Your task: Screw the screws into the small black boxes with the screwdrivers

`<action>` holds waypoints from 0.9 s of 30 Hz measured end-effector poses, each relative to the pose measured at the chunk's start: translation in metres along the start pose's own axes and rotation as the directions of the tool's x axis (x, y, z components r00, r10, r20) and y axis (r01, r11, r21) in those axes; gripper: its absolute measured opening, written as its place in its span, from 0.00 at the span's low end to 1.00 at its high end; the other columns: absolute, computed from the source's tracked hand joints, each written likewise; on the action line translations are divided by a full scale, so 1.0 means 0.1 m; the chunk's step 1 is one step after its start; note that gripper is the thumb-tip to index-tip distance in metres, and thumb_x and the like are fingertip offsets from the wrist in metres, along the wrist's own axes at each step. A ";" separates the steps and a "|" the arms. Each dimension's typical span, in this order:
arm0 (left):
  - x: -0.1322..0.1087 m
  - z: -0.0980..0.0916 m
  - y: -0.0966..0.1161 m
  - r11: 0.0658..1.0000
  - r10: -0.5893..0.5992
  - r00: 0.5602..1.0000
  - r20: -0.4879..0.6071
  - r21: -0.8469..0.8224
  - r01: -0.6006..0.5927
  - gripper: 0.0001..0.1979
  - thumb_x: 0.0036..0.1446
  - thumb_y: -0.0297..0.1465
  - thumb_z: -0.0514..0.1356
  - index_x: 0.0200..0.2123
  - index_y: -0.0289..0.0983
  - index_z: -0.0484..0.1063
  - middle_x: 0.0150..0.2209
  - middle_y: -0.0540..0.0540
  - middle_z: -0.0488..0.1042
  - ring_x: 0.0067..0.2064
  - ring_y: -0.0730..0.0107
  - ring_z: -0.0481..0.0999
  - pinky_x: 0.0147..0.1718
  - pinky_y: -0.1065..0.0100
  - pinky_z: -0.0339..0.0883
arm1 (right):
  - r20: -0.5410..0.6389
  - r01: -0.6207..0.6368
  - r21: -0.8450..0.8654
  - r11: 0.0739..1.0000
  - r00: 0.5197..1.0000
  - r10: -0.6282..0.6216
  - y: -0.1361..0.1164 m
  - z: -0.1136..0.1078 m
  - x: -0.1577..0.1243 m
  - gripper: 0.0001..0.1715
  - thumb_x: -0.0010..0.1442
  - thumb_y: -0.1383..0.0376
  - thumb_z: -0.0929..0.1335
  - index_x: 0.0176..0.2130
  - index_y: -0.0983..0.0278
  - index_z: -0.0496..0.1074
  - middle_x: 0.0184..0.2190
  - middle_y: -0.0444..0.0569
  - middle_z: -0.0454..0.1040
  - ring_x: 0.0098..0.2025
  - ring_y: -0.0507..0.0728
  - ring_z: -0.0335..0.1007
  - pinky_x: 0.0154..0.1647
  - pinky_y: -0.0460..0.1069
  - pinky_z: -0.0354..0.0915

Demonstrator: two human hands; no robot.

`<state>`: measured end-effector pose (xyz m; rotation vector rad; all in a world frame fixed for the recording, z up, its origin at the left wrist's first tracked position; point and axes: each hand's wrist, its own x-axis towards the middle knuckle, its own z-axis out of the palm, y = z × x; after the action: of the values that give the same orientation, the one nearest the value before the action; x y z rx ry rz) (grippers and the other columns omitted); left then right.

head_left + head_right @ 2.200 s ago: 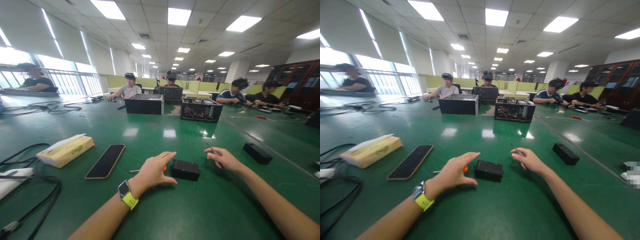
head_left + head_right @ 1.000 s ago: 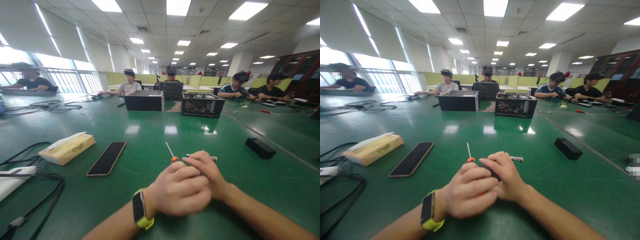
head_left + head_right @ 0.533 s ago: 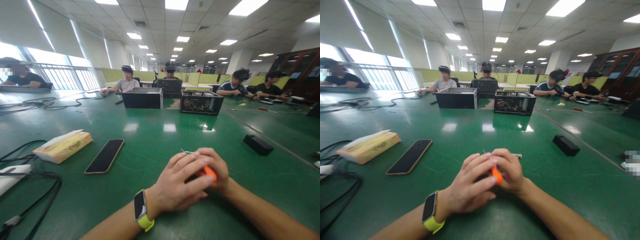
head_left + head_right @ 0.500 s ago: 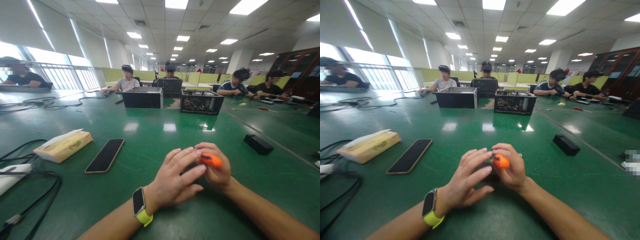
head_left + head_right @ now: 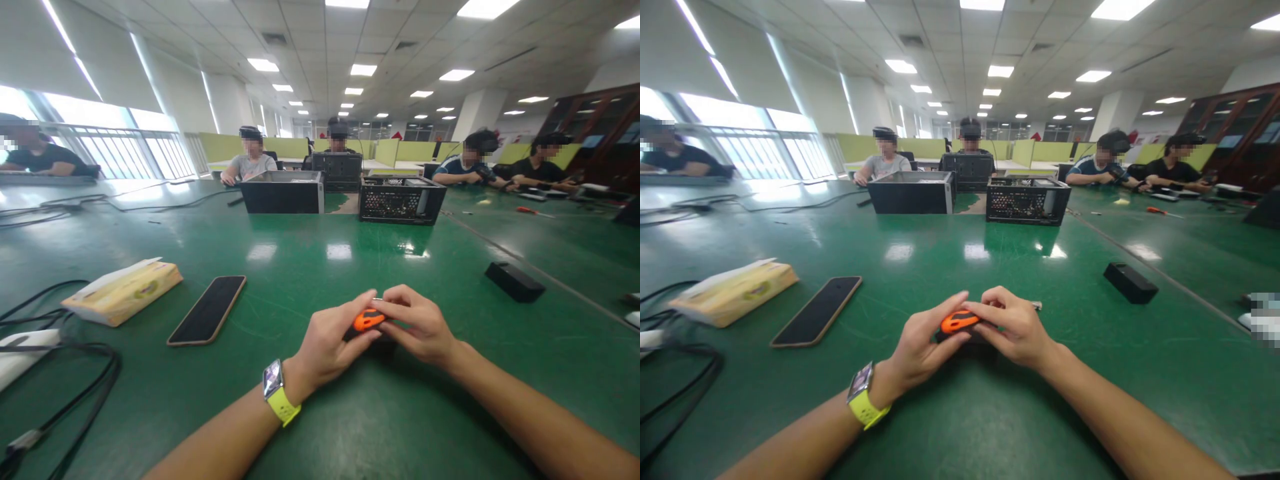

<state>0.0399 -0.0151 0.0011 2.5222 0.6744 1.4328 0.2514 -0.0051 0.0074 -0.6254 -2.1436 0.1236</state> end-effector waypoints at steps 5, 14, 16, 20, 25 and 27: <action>0.02 -0.08 0.02 0.996 -0.089 0.990 -0.111 -0.024 0.087 0.14 0.61 0.33 0.59 0.50 0.38 0.68 0.44 0.44 0.77 0.43 0.66 0.78 0.44 0.67 0.73 | -0.072 -0.152 0.024 0.988 0.986 0.153 0.00 0.03 0.02 0.27 0.56 0.58 0.72 0.54 0.58 0.68 0.39 0.49 0.69 0.32 0.53 0.67 0.32 0.49 0.67; 0.10 -0.20 -0.16 0.897 -0.312 0.835 -0.454 -0.431 0.100 0.16 0.65 0.32 0.55 0.54 0.39 0.59 0.39 0.46 0.77 0.36 0.68 0.81 0.30 0.68 0.79 | 0.244 -0.490 0.232 0.841 0.866 0.437 0.22 -0.03 -0.09 0.38 0.57 0.57 0.70 0.62 0.61 0.55 0.50 0.55 0.71 0.47 0.59 0.70 0.49 0.59 0.67; 0.11 -0.20 -0.16 0.898 -0.300 0.841 -0.450 -0.431 0.090 0.17 0.64 0.32 0.55 0.55 0.39 0.60 0.40 0.47 0.76 0.35 0.69 0.81 0.29 0.69 0.79 | 0.225 -0.517 0.317 0.795 0.855 0.467 0.24 -0.03 -0.10 0.29 0.62 0.57 0.66 0.59 0.62 0.59 0.47 0.55 0.72 0.46 0.58 0.71 0.48 0.58 0.68; 0.07 -0.15 -0.16 0.896 -0.293 0.868 -0.400 -0.432 0.103 0.18 0.65 0.32 0.54 0.57 0.39 0.59 0.41 0.46 0.75 0.36 0.69 0.81 0.30 0.70 0.79 | 0.353 -0.520 0.321 0.791 0.841 0.410 0.26 -0.08 -0.12 0.36 0.57 0.58 0.70 0.61 0.61 0.57 0.48 0.54 0.72 0.45 0.58 0.72 0.47 0.57 0.68; 0.02 -0.11 -0.18 0.907 -0.261 0.902 -0.345 -0.407 0.106 0.20 0.65 0.31 0.54 0.59 0.39 0.58 0.41 0.45 0.75 0.37 0.69 0.80 0.32 0.70 0.79 | 0.521 -0.447 0.106 0.888 0.786 0.333 0.21 -0.15 -0.12 0.45 0.50 0.57 0.75 0.62 0.59 0.59 0.52 0.54 0.71 0.49 0.61 0.70 0.50 0.58 0.66; 0.00 -0.11 -0.18 0.915 -0.246 0.913 -0.325 -0.390 0.107 0.20 0.65 0.30 0.54 0.59 0.40 0.59 0.42 0.45 0.75 0.37 0.69 0.80 0.33 0.70 0.79 | 0.525 -0.414 0.056 0.909 0.786 0.326 0.17 -0.15 -0.10 0.41 0.50 0.57 0.74 0.60 0.60 0.63 0.53 0.54 0.72 0.50 0.62 0.70 0.50 0.58 0.66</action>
<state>0.0252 -0.0003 0.0001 1.8784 0.6055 1.7896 0.2749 0.0029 0.0042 -0.9967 -2.4406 0.7592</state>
